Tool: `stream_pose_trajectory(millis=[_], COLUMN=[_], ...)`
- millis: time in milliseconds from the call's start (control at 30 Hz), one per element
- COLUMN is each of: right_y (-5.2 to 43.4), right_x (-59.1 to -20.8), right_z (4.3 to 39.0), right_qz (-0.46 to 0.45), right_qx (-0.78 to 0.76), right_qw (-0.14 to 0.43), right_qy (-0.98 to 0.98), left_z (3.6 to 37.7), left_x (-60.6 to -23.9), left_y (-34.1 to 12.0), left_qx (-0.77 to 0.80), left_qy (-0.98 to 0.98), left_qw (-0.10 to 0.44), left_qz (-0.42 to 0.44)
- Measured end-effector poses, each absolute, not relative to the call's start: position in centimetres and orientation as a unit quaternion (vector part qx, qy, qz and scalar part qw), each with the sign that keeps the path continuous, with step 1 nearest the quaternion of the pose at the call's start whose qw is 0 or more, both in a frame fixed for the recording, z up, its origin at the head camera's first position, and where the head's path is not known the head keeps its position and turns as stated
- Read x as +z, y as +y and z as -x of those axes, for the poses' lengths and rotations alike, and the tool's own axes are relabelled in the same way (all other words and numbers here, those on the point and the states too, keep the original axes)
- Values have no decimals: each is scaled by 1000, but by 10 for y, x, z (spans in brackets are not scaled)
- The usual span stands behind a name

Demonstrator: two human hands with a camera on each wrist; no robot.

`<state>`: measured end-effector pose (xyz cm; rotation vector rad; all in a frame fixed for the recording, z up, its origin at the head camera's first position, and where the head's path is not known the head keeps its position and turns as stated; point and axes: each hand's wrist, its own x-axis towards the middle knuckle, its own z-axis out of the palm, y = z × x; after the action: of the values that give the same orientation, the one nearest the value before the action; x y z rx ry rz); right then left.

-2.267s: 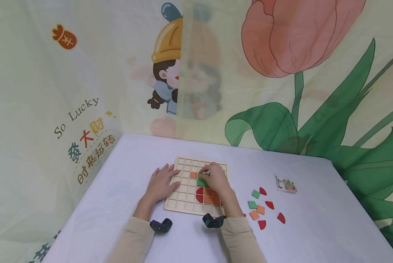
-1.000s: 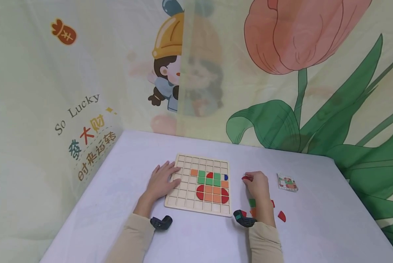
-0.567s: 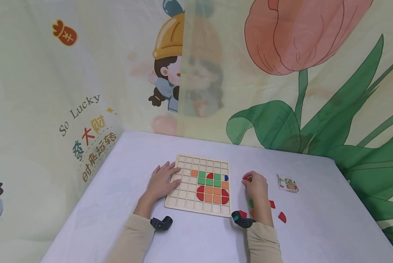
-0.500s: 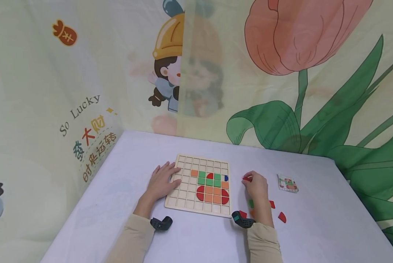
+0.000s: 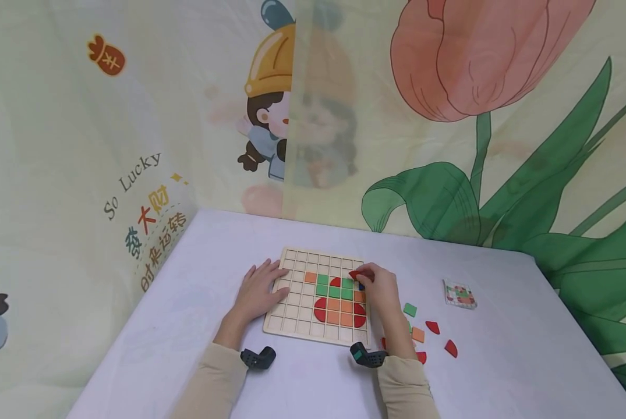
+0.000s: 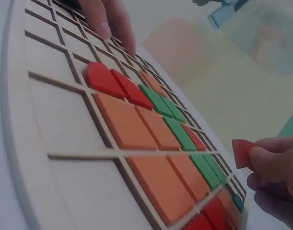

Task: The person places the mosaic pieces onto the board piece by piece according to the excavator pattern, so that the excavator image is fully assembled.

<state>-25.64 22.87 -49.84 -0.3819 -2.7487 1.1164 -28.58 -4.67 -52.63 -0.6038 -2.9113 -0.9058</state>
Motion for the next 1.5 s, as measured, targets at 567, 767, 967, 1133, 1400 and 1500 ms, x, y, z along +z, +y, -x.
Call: stream_pose_trajectory(millis=[567, 767, 967, 1133, 1400, 1500], right_y=[180, 169, 156, 158, 181, 184], right_x=[-499, -497, -498, -496, -490, -490], right_z=[290, 295, 296, 298, 299, 300], right_qz=[33, 7, -15, 3, 43, 44], right_qx=[356, 354, 350, 330, 320, 319], right_qw=[85, 66, 53, 69, 88, 79], right_qy=[-930, -933, -935, -941, -942, -943], left_z=[288, 289, 290, 291, 289, 288], left_x=[-530, -530, -529, -530, -529, -529], left_y=[-45, -46, -47, -47, -48, -49], left_qx=[-294, -294, -290, -291, -296, -297], left_qy=[-934, -934, -935, -935, -934, -934], left_qw=[12, 13, 7, -1, 12, 13], left_qz=[202, 205, 204, 201, 201, 198])
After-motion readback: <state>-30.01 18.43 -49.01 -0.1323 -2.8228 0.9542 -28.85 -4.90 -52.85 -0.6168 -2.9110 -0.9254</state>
